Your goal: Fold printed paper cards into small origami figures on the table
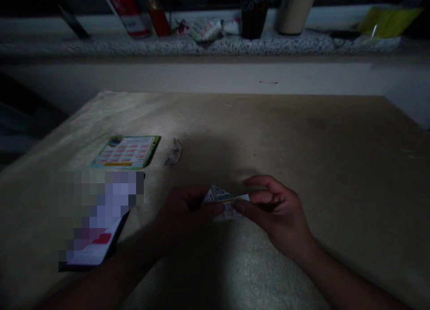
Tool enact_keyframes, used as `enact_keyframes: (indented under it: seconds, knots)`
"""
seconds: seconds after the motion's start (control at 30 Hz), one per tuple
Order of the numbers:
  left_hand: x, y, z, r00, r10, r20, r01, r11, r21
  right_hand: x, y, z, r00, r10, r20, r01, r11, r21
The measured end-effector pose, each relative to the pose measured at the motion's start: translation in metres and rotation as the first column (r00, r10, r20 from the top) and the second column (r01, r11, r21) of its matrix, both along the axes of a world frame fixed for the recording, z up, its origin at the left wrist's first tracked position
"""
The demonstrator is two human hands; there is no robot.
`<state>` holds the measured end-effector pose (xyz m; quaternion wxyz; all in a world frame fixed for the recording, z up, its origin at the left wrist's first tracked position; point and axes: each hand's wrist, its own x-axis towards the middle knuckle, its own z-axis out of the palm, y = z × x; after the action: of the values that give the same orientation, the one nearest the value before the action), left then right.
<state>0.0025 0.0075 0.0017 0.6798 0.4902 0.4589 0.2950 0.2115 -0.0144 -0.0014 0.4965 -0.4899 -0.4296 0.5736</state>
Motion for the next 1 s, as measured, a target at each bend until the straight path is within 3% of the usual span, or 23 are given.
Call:
enact_keyframes:
  seconds: [0.13,0.23,0.33,0.47,0.7,0.83,1.0]
  knots:
    - [-0.001,0.0,0.003,1.0,-0.001,0.015,0.001,0.999,-0.043,0.0,0.002,0.0,0.996,0.068,-0.062,-0.067,0.998,0.016]
    - [-0.002,0.0,0.002,1.0,0.022,0.006,-0.022,0.999,-0.045,0.0,-0.002,-0.001,0.998,-0.036,0.042,0.029,0.989,0.146]
    - [-0.004,0.0,0.0,0.999,0.036,0.031,-0.035,0.999,-0.024,0.003,-0.006,0.0,0.945,-0.21,0.252,0.1,0.916,0.387]
    - [-0.004,0.0,-0.003,0.998,0.041,0.046,-0.041,0.999,0.0,0.01,-0.006,0.001,0.846,-0.258,0.467,-0.082,0.802,0.591]
    - [0.001,-0.005,0.003,0.991,0.023,-0.133,-0.015,0.998,0.062,0.014,-0.002,0.003,0.83,-0.157,0.536,-0.29,0.699,0.654]
    - [0.002,-0.007,0.007,0.991,0.01,-0.136,0.003,0.996,0.093,0.012,-0.002,0.001,0.821,-0.155,0.55,-0.304,0.697,0.65]
    - [0.0,-0.008,0.008,0.988,0.009,-0.153,0.036,0.958,0.284,0.009,-0.002,0.0,0.838,-0.141,0.527,-0.296,0.694,0.656]
